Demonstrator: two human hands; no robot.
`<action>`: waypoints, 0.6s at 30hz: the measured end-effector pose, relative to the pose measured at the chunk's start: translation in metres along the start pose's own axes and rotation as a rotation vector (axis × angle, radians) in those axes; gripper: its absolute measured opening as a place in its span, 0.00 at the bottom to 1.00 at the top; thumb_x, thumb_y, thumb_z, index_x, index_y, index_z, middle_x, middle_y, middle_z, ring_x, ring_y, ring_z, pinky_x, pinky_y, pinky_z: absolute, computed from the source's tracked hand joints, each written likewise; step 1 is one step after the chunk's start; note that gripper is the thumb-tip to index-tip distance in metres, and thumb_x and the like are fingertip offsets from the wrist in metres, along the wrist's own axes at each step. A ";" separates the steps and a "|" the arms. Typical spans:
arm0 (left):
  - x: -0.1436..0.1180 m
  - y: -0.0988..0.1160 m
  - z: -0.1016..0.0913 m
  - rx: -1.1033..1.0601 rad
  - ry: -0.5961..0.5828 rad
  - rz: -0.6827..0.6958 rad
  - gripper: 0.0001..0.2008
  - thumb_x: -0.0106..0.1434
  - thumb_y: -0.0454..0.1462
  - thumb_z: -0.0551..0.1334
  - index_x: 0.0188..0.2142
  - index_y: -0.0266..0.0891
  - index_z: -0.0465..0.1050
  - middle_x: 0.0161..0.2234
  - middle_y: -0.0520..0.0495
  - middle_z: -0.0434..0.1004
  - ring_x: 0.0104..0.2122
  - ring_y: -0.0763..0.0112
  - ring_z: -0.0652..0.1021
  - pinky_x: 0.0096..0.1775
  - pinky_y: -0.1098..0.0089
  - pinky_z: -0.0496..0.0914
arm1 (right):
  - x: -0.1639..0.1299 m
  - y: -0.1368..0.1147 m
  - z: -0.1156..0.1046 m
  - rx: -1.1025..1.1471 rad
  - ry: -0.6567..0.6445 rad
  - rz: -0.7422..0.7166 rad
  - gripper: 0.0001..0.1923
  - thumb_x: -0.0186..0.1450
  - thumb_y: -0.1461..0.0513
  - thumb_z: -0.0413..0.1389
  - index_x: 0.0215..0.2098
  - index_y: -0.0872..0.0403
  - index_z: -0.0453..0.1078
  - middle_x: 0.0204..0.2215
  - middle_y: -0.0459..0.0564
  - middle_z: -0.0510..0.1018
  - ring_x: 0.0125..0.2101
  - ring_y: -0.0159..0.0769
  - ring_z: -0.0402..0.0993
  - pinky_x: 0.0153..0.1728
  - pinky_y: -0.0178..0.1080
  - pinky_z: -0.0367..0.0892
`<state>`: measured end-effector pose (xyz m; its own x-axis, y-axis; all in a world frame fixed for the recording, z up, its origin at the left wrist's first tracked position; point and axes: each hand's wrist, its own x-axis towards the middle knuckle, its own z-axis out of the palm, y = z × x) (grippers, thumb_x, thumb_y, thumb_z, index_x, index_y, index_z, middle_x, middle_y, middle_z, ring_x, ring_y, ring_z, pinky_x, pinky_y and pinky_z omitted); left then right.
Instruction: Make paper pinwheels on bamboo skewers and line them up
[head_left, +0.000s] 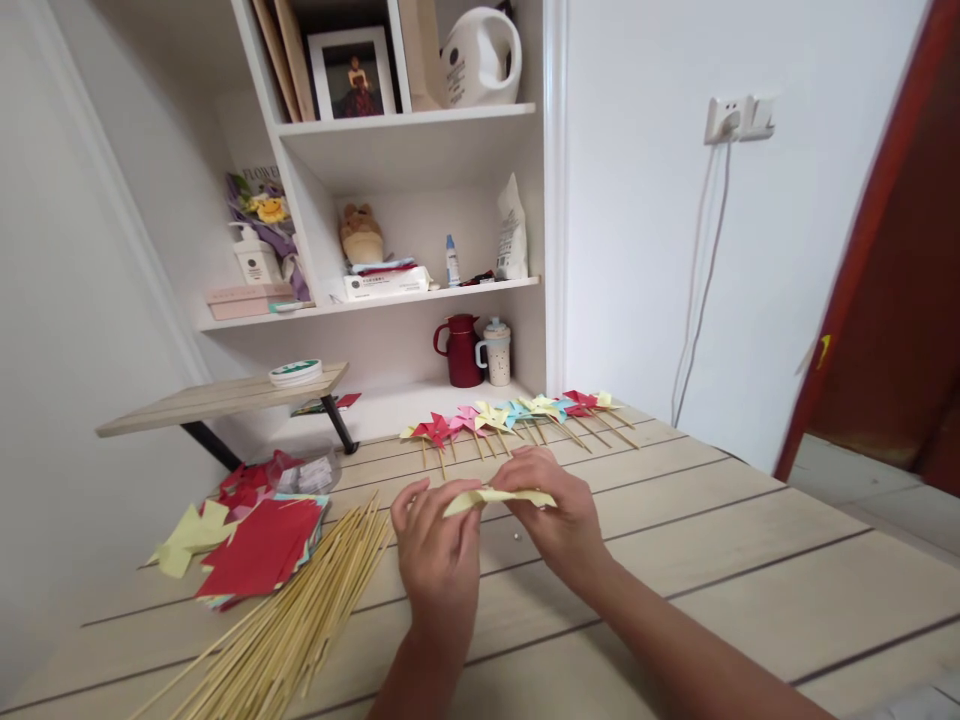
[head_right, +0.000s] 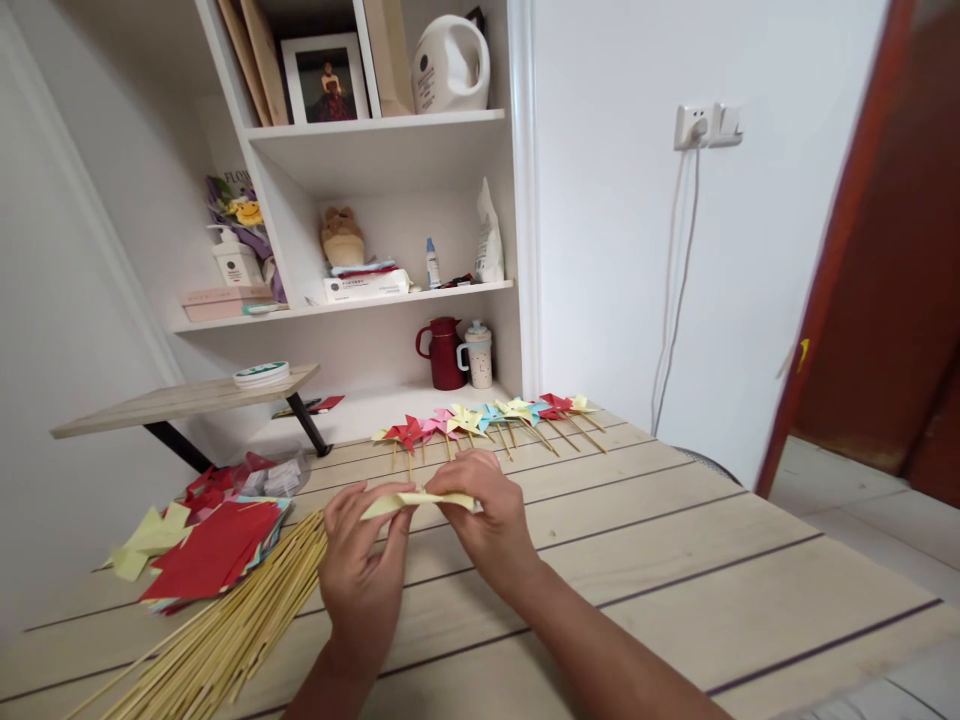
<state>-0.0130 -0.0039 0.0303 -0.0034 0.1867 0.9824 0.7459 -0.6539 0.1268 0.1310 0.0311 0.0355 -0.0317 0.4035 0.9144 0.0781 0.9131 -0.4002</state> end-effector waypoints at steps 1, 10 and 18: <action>0.001 0.002 -0.002 0.023 -0.002 0.057 0.09 0.61 0.26 0.63 0.34 0.42 0.74 0.35 0.51 0.82 0.35 0.70 0.79 0.50 0.58 0.66 | 0.000 -0.002 -0.001 -0.010 0.004 -0.056 0.07 0.63 0.68 0.60 0.35 0.48 0.74 0.29 0.46 0.80 0.33 0.37 0.75 0.47 0.47 0.66; -0.002 0.001 -0.007 0.098 0.143 0.127 0.17 0.60 0.23 0.61 0.43 0.45 0.76 0.41 0.46 0.71 0.43 0.64 0.74 0.46 0.58 0.71 | -0.001 -0.013 -0.005 -0.078 -0.015 -0.281 0.12 0.65 0.69 0.55 0.42 0.46 0.73 0.35 0.50 0.81 0.34 0.40 0.77 0.45 0.52 0.69; -0.002 -0.003 -0.005 0.016 0.126 0.087 0.17 0.61 0.26 0.60 0.43 0.47 0.77 0.42 0.46 0.70 0.43 0.64 0.74 0.44 0.59 0.72 | 0.000 -0.012 -0.005 -0.085 -0.023 -0.289 0.13 0.64 0.70 0.55 0.42 0.47 0.72 0.34 0.50 0.81 0.34 0.40 0.77 0.44 0.51 0.69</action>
<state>-0.0185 -0.0058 0.0283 -0.0218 0.0356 0.9991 0.7575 -0.6516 0.0397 0.1345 0.0196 0.0406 -0.0877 0.1294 0.9877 0.1455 0.9826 -0.1158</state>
